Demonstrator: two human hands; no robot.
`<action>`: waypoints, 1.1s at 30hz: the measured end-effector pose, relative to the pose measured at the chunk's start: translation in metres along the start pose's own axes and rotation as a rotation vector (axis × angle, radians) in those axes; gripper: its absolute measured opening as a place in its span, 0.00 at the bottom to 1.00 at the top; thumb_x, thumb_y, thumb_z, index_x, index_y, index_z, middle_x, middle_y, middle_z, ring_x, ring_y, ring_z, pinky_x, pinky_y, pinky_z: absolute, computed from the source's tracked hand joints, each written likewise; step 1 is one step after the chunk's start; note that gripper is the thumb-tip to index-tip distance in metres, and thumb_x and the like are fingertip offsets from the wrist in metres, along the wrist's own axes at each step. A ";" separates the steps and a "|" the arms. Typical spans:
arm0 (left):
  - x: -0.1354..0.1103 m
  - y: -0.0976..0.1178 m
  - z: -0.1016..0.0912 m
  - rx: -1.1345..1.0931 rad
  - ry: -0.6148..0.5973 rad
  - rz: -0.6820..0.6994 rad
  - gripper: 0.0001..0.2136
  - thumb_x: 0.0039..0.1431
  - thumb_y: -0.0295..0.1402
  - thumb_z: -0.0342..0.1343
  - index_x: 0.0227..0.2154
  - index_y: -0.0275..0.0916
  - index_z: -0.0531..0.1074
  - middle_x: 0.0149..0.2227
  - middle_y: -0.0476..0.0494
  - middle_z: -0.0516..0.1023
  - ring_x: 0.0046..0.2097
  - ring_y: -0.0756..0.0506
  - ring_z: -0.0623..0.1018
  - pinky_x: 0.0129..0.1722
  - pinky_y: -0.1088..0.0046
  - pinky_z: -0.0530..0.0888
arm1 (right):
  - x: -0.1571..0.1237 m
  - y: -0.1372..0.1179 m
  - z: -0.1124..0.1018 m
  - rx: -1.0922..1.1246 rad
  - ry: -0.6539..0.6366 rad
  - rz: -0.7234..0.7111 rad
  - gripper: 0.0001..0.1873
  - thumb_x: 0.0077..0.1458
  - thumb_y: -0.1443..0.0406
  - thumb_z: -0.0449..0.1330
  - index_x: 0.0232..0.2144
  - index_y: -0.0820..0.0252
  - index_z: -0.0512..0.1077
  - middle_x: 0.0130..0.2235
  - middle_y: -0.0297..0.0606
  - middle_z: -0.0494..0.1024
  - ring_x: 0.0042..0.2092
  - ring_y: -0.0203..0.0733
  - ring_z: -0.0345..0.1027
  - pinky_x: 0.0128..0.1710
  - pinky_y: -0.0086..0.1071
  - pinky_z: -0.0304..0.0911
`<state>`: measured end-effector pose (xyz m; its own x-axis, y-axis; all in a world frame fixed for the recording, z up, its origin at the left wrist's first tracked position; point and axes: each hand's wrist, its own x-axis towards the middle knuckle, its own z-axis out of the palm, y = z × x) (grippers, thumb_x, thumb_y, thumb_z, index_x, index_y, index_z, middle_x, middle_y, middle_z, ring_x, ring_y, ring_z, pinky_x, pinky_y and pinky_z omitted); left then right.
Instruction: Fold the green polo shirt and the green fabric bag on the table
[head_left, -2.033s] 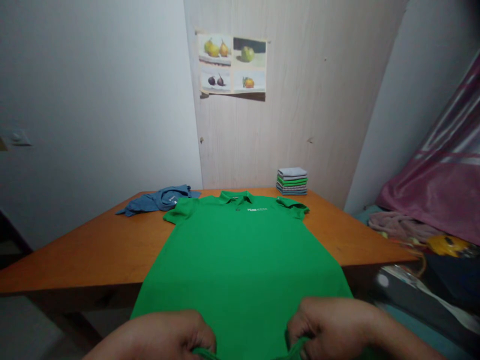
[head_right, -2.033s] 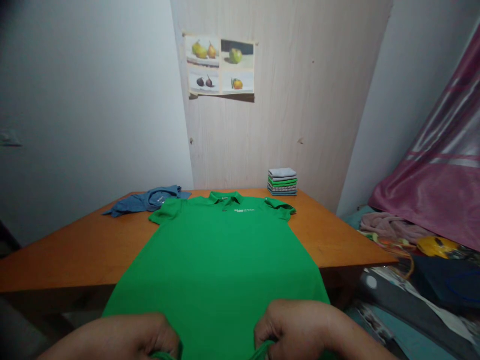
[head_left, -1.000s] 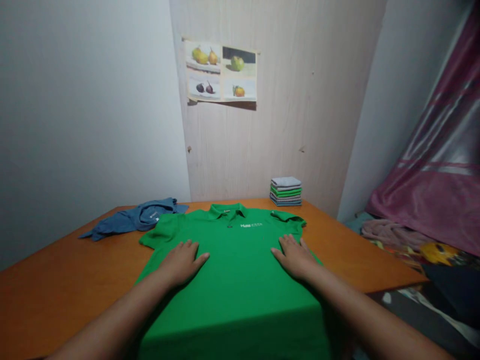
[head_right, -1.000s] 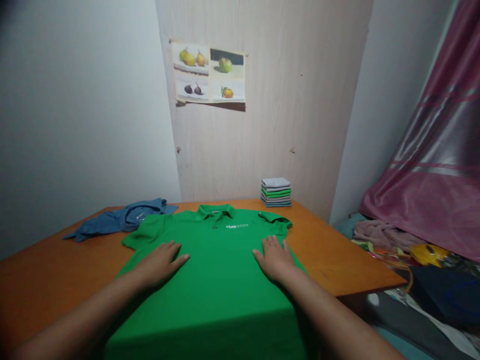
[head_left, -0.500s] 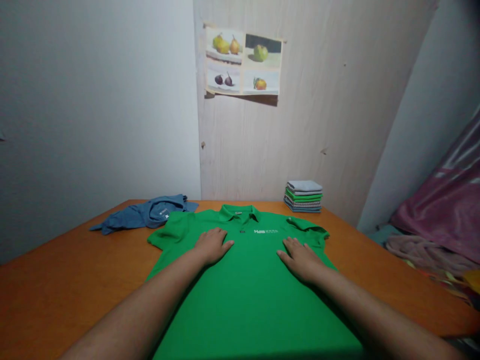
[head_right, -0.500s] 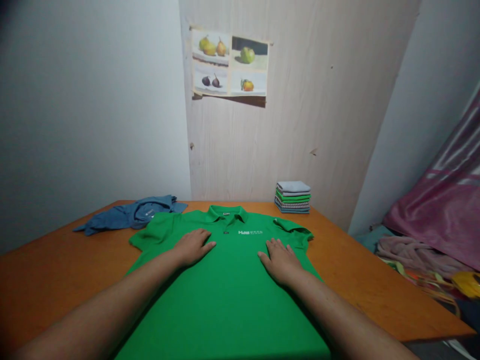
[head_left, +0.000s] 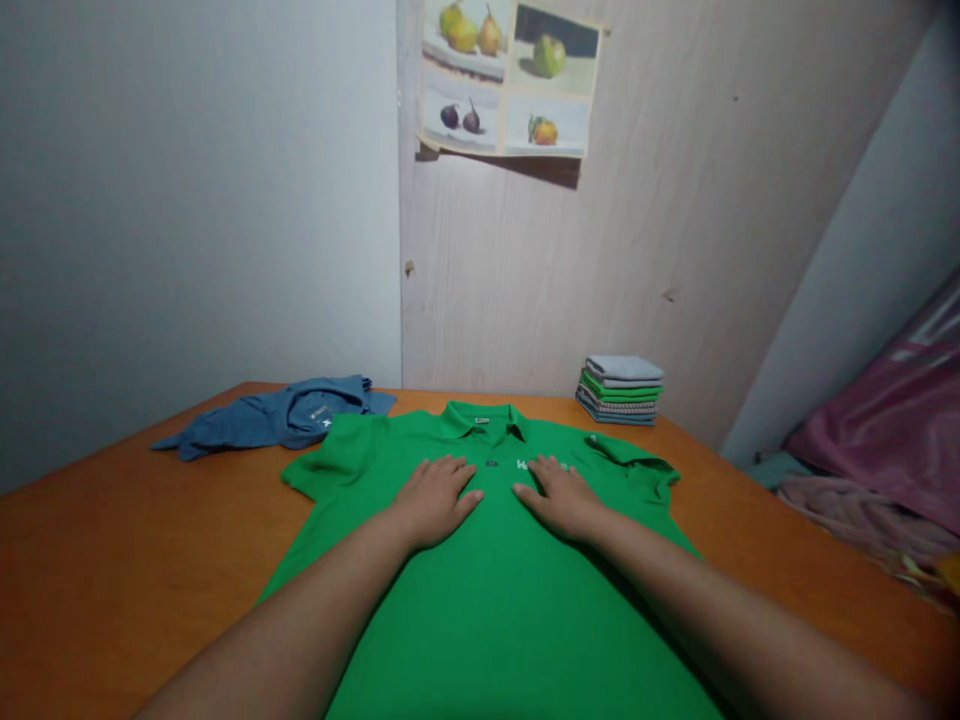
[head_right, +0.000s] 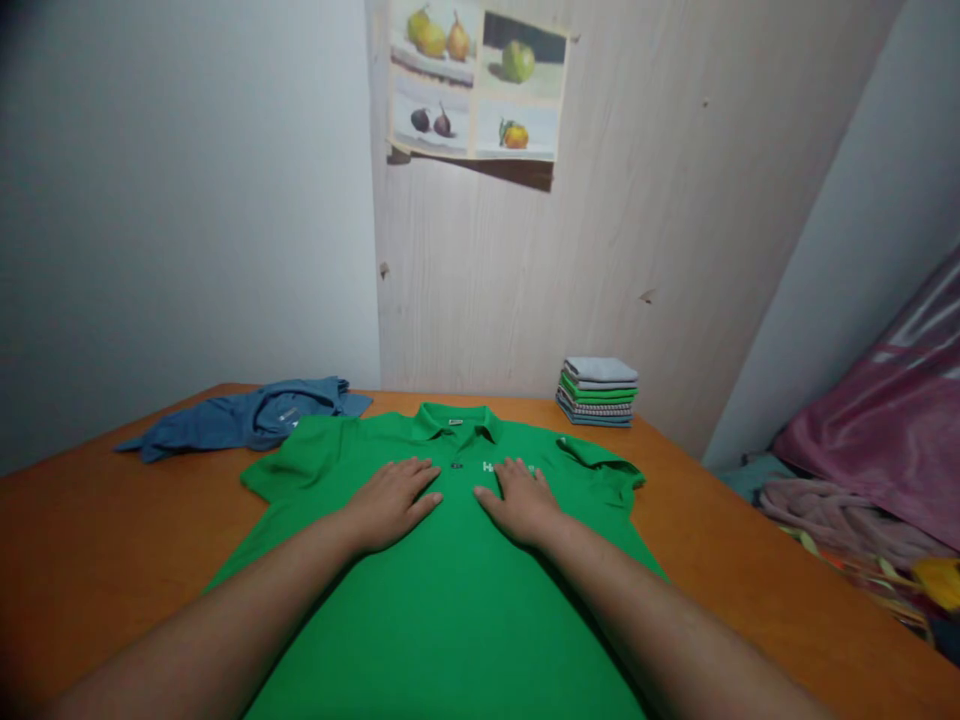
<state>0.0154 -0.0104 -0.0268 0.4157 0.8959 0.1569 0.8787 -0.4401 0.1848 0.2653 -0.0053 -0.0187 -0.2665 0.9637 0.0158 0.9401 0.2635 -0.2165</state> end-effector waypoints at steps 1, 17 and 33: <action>0.000 0.001 0.000 -0.001 -0.006 -0.005 0.30 0.69 0.53 0.40 0.66 0.43 0.63 0.70 0.38 0.60 0.70 0.34 0.59 0.67 0.45 0.54 | 0.001 -0.003 0.002 0.015 -0.016 -0.085 0.41 0.65 0.43 0.45 0.69 0.63 0.57 0.71 0.51 0.52 0.72 0.56 0.41 0.69 0.53 0.36; -0.002 0.004 -0.006 -0.046 -0.055 -0.039 0.31 0.67 0.55 0.40 0.67 0.46 0.61 0.71 0.39 0.56 0.72 0.33 0.53 0.68 0.42 0.49 | 0.061 0.038 0.003 -0.056 0.009 0.003 0.34 0.69 0.50 0.41 0.69 0.61 0.57 0.72 0.46 0.53 0.72 0.50 0.43 0.68 0.47 0.41; -0.003 0.003 -0.006 0.004 -0.066 -0.044 0.31 0.68 0.55 0.37 0.68 0.46 0.60 0.71 0.42 0.56 0.72 0.35 0.54 0.68 0.43 0.49 | 0.091 0.071 -0.005 -0.123 0.082 0.230 0.35 0.69 0.50 0.41 0.66 0.67 0.60 0.70 0.54 0.55 0.71 0.57 0.46 0.67 0.56 0.41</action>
<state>0.0154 -0.0146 -0.0211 0.3909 0.9166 0.0840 0.8976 -0.3998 0.1857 0.3087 0.1017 -0.0277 -0.0291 0.9978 0.0597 0.9940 0.0352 -0.1033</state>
